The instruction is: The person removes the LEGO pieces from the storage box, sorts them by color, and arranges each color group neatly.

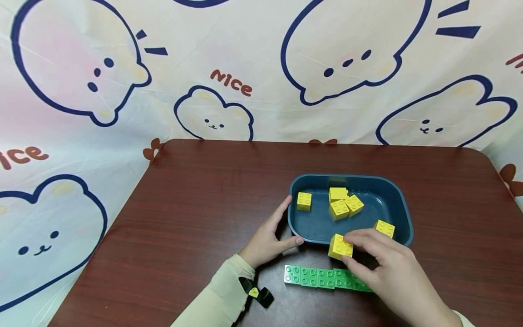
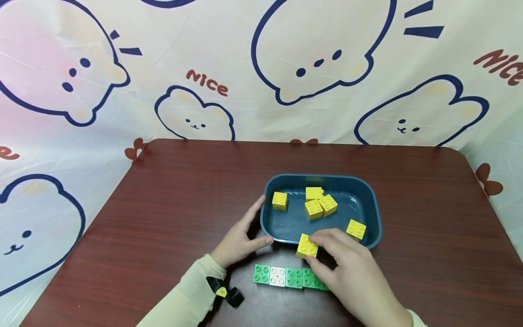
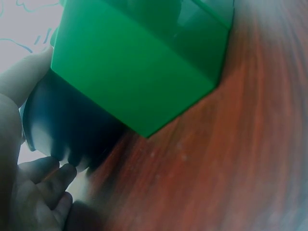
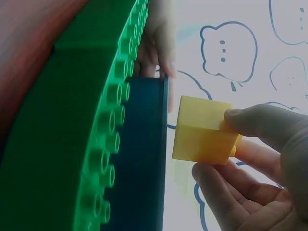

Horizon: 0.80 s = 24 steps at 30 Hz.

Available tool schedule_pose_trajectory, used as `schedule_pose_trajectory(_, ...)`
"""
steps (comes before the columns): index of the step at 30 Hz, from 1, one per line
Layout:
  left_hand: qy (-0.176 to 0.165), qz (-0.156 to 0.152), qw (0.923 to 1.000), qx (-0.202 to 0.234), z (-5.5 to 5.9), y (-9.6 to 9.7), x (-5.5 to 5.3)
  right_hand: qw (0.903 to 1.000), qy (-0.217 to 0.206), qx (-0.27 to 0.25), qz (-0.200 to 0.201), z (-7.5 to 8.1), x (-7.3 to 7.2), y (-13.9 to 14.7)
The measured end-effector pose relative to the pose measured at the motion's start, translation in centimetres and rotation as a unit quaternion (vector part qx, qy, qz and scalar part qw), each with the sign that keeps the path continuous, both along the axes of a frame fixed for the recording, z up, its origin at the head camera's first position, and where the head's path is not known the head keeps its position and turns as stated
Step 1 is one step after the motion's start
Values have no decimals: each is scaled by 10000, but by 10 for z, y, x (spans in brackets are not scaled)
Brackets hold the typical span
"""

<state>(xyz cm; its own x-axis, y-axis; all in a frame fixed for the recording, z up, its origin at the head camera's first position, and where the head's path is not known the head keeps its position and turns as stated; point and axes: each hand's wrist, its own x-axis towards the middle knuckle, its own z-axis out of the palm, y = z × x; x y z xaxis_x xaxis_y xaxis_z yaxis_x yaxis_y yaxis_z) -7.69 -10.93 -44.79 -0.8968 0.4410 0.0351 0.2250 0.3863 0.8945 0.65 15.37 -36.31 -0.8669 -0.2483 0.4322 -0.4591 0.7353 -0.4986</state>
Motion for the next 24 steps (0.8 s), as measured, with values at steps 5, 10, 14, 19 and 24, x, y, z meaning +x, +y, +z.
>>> schedule_pose_trajectory(5,6,7,10000,22,0,0,0,9996,-286,36,78,-3,6,-5)
schedule_pose_trajectory(10,-21,-5,10000,40,1,1,1,9992,-381,37,126,-10,9,-9)
schedule_pose_trajectory(14,-22,-14,10000,45,1,1,1,9990,-420,-49,160,-14,12,-10)
schedule_pose_trajectory(19,-16,-12,10000,70,1,1,0,9989,-382,-51,261,-17,14,-12)
schedule_pose_trajectory(24,-44,-24,9999,114,2,1,1,9986,-367,-4,393,-20,17,-15)
